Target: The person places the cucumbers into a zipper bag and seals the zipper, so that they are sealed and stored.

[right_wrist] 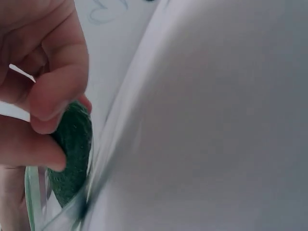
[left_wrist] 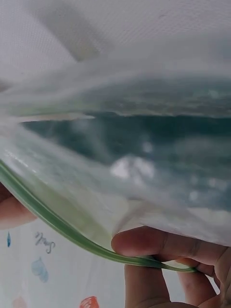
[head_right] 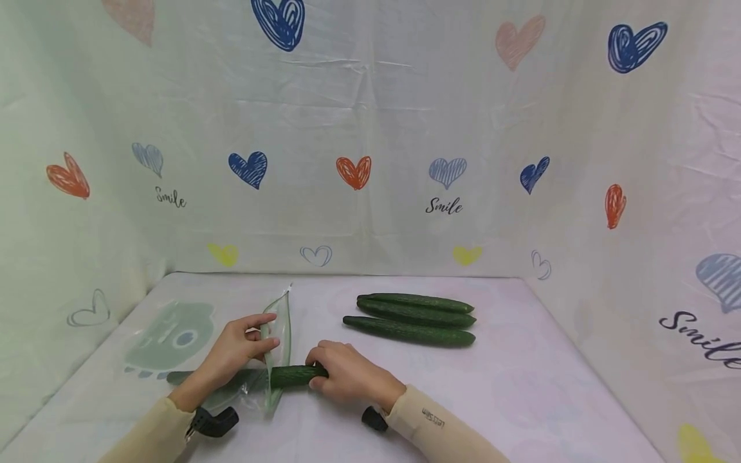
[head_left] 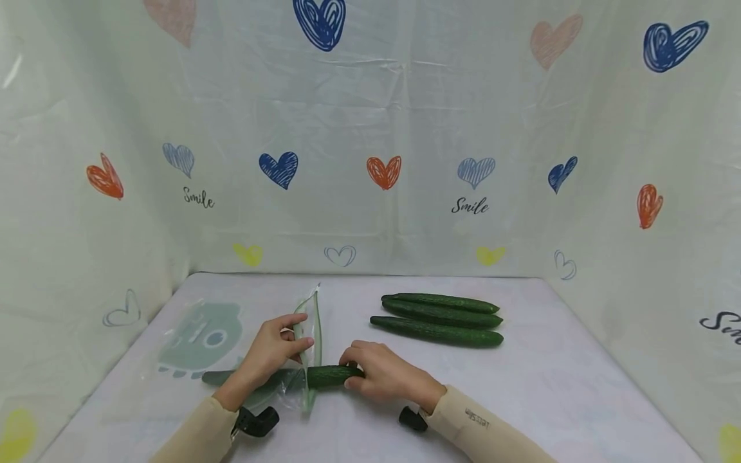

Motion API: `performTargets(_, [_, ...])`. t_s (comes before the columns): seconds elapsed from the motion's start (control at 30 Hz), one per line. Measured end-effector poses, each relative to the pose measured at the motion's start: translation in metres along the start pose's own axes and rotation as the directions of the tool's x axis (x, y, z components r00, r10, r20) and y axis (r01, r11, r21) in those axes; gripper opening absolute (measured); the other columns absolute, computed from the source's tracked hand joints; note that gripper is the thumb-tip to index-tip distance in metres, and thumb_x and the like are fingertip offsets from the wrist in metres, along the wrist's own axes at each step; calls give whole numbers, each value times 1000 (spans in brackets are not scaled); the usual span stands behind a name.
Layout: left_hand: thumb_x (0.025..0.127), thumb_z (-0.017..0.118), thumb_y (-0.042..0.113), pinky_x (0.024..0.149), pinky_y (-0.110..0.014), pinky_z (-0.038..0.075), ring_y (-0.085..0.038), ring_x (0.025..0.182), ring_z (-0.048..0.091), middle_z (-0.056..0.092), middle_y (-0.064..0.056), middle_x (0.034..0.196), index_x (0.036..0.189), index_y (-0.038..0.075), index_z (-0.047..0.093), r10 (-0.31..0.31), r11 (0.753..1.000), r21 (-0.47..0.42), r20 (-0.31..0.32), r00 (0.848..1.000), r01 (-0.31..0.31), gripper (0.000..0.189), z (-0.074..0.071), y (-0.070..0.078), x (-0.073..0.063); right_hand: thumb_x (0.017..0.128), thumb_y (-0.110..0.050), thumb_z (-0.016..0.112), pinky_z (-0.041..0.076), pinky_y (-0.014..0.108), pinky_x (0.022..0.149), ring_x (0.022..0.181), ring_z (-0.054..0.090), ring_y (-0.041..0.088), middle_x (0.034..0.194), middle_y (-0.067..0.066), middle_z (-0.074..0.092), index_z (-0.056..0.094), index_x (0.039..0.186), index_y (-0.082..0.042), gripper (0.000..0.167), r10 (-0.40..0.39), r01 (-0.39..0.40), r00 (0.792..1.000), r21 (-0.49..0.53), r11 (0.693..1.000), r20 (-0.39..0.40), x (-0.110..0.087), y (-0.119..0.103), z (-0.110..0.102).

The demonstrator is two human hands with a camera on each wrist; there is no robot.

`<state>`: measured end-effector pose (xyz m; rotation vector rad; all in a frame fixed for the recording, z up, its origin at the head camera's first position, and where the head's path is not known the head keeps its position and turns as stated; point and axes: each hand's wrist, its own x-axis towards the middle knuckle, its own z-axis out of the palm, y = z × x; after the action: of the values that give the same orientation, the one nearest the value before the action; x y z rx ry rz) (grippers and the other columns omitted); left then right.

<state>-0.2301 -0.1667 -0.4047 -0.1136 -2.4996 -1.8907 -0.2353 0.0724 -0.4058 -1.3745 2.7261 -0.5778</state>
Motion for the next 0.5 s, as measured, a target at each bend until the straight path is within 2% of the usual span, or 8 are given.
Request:
performTargets(0.13, [82, 73, 0, 56, -35, 55, -23, 55, 57, 44, -3, 56, 134, -5, 50, -10, 1000, -7, -5, 1000, 10, 57, 0, 1, -1, 89, -23, 68, 45, 18, 75, 85, 54, 0, 97, -11, 58, 66, 110, -16, 22, 2, -2, 1000, 39, 999, -8, 13, -3, 5])
performTargets(0.5, [81, 74, 2, 55, -31, 54, -20, 55, 57, 47, -4, 57, 133, -3, 52, -14, 1000, 6, -31, 999, 15, 57, -1, 6, 1, 86, -22, 72, 45, 18, 71, 83, 53, -1, 91, -12, 59, 68, 105, -15, 20, -12, 12, 1000, 106, 994, -6, 46, -16, 11])
